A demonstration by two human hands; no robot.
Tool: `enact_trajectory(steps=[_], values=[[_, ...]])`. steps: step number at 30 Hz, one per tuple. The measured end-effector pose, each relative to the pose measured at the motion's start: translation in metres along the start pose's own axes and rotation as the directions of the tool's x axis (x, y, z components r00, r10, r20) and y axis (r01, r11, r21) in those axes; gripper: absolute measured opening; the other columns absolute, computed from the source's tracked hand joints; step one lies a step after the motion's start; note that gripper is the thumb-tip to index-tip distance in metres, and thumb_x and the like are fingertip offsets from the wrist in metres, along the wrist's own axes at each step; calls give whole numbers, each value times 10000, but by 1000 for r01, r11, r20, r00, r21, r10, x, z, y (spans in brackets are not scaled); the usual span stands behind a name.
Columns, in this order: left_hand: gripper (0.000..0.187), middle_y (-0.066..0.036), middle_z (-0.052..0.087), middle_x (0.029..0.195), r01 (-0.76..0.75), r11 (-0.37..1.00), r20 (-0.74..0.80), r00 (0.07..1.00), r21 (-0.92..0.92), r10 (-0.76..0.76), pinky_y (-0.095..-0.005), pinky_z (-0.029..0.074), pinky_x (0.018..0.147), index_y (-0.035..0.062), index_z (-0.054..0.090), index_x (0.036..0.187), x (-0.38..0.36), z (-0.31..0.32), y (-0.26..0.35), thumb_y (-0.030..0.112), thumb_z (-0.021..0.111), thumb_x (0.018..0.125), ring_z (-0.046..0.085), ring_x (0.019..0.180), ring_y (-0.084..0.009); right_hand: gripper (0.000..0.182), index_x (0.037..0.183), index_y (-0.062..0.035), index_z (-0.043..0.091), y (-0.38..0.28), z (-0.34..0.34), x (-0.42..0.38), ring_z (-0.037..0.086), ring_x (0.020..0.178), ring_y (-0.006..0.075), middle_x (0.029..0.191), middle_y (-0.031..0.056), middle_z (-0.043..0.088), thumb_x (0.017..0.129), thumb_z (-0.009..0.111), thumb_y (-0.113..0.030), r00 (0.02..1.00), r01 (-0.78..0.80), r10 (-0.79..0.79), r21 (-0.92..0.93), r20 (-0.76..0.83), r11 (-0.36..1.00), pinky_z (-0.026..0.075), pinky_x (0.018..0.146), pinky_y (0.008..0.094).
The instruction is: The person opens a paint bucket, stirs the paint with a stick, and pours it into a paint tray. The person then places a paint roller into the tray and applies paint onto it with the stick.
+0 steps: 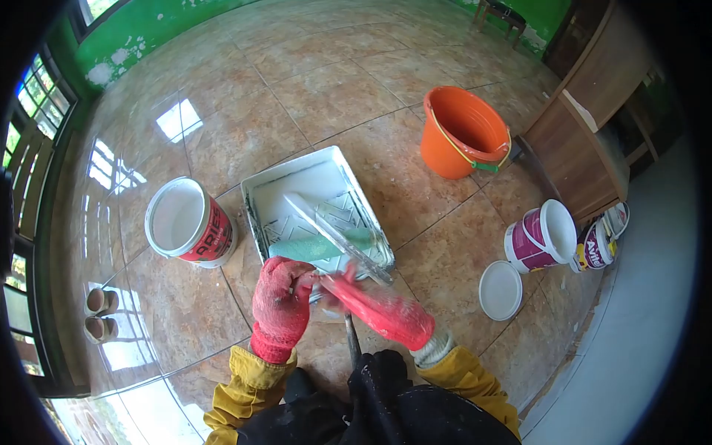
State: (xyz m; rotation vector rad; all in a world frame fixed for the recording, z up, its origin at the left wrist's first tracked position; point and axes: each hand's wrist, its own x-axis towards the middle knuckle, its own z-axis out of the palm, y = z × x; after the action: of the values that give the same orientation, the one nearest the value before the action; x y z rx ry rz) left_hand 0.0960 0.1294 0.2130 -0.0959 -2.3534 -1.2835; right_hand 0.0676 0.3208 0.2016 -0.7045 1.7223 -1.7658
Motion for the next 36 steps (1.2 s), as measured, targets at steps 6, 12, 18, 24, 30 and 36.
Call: enact_trajectory(steps=[6, 12, 18, 24, 30, 36], values=[[247, -81, 584, 1045, 211, 952, -527, 795, -223, -300, -321, 488, 796, 33, 558, 1137, 5, -40, -75, 78, 609, 900, 569, 939, -159, 782, 1415, -12, 298, 5, -25, 49, 465, 1216, 404, 1413, 248, 349, 854, 617, -452, 966, -221, 22, -782, -256, 582, 369, 1020, 455], [538, -210, 416, 1344, 588, 809, -862, 410, 0, -298, -390, 365, 1004, -36, 436, 1307, 28, -128, -133, 268, 621, 904, 461, 1185, -317, 565, 1435, -363, 286, 43, -36, 50, 597, 1071, 319, 1451, 172, 345, 927, 530, -311, 908, -305, 312, -952, -281, 31, 527, 807, 431], [614, -264, 412, 1363, 747, 665, -808, 391, -2, -441, -400, 353, 1039, -58, 396, 1339, 62, -149, -209, 296, 617, 889, 423, 1260, -372, 470, 1408, -335, 353, 25, -49, 42, 582, 1049, 397, 1446, 204, 350, 957, 481, -304, 949, -268, 252, -906, -189, 327, 499, 855, 436], [532, -245, 469, 1329, 743, 669, -825, 374, -8, -424, -410, 392, 1014, -47, 385, 1353, 64, -132, -228, 242, 534, 932, 473, 1224, -363, 456, 1403, -326, 369, 18, -54, 53, 572, 1061, 397, 1384, 203, 439, 958, 459, -369, 960, -255, 184, -928, -210, 272, 490, 861, 455], [357, -153, 602, 1170, 523, 792, -742, 384, -316, -550, -367, 445, 895, 7, 495, 1282, 56, -133, -227, 164, 443, 965, 594, 1045, -260, 386, 1343, -333, 469, 3, -55, 36, 619, 956, 335, 1336, 118, 511, 957, 457, -337, 975, -216, 108, -934, -193, 284, 512, 754, 425], [347, -142, 603, 1179, 487, 803, -722, 411, -342, -557, -359, 447, 892, 8, 500, 1276, 53, -135, -231, 155, 440, 968, 592, 1051, -250, 389, 1332, -334, 477, 15, -52, 51, 634, 910, 331, 1345, 123, 500, 943, 480, -331, 993, -111, 60, -961, -99, 254, 517, 735, 428]])
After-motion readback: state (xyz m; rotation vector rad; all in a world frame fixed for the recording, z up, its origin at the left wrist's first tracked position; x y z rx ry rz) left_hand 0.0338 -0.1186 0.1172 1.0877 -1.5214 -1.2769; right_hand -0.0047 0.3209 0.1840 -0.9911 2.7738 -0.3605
